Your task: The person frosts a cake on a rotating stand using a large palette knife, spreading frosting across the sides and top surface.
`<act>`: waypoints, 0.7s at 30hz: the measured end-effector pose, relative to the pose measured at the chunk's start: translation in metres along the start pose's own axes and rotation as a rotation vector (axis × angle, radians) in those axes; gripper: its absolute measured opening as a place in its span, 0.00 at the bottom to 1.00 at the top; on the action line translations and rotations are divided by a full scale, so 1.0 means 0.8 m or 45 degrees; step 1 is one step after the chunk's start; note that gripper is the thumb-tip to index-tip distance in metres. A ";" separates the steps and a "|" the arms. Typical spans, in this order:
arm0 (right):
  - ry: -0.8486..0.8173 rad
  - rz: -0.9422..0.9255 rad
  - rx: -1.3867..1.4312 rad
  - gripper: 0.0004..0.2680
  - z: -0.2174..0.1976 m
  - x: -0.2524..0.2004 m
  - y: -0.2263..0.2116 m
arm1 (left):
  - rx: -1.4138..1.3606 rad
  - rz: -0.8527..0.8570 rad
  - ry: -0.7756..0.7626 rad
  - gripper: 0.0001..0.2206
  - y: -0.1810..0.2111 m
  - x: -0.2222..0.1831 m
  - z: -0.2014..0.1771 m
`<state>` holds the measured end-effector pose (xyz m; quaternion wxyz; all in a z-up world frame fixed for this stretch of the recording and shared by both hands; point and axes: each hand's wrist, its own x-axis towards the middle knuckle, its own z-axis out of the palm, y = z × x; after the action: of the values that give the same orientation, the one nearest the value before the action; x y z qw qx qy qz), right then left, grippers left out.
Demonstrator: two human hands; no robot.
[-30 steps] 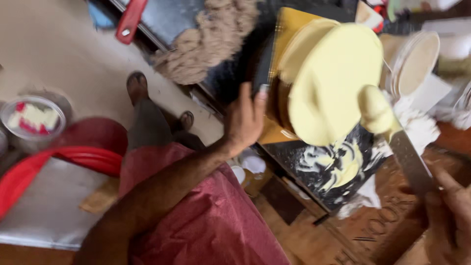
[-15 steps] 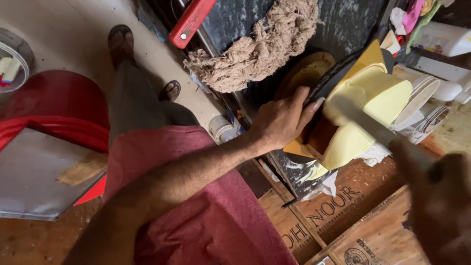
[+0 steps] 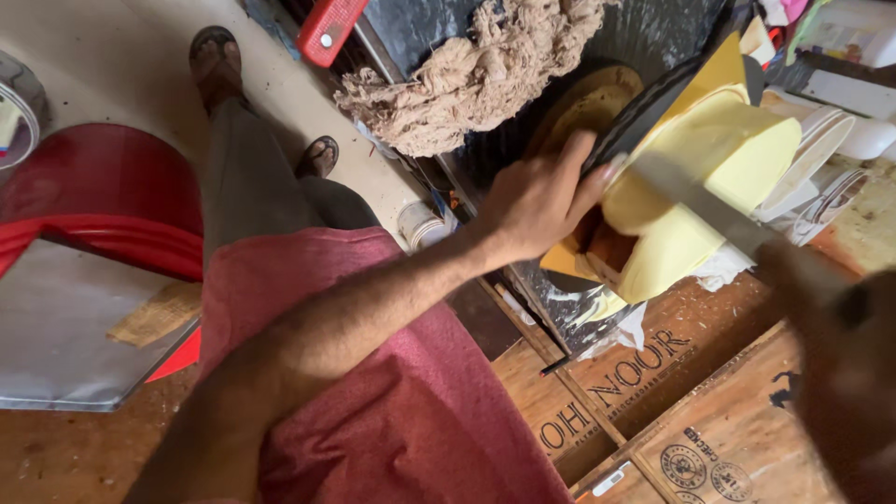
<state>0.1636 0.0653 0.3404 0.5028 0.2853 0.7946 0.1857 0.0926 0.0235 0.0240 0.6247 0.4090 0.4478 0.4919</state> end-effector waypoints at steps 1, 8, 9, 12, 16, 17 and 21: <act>0.034 -0.051 -0.082 0.18 -0.016 -0.008 -0.010 | 0.006 0.001 -0.001 0.13 -0.003 0.014 0.005; 0.157 0.033 -0.036 0.18 0.001 -0.071 -0.073 | 0.221 0.063 0.099 0.20 0.022 0.075 -0.036; 0.139 0.103 0.068 0.18 0.025 -0.091 -0.077 | 0.161 -0.128 -0.042 0.21 0.029 0.077 -0.039; 0.125 0.455 0.612 0.18 0.130 -0.143 -0.086 | 0.102 -0.172 0.046 0.20 0.033 0.056 -0.059; 0.082 1.244 1.428 0.18 0.290 -0.217 -0.187 | -0.055 -0.135 0.076 0.17 -0.009 -0.012 -0.045; 0.080 1.434 1.601 0.18 0.329 -0.229 -0.230 | -0.132 0.035 0.155 0.16 -0.033 -0.014 -0.042; 0.335 1.887 1.988 0.15 0.477 -0.223 -0.399 | 1.264 0.506 0.199 0.24 -0.104 -0.005 -0.087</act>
<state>0.4831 -0.2908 0.1157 -0.1440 0.9135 0.3710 -0.0845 0.0455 0.0094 -0.0728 0.2161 0.6940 0.5854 0.3590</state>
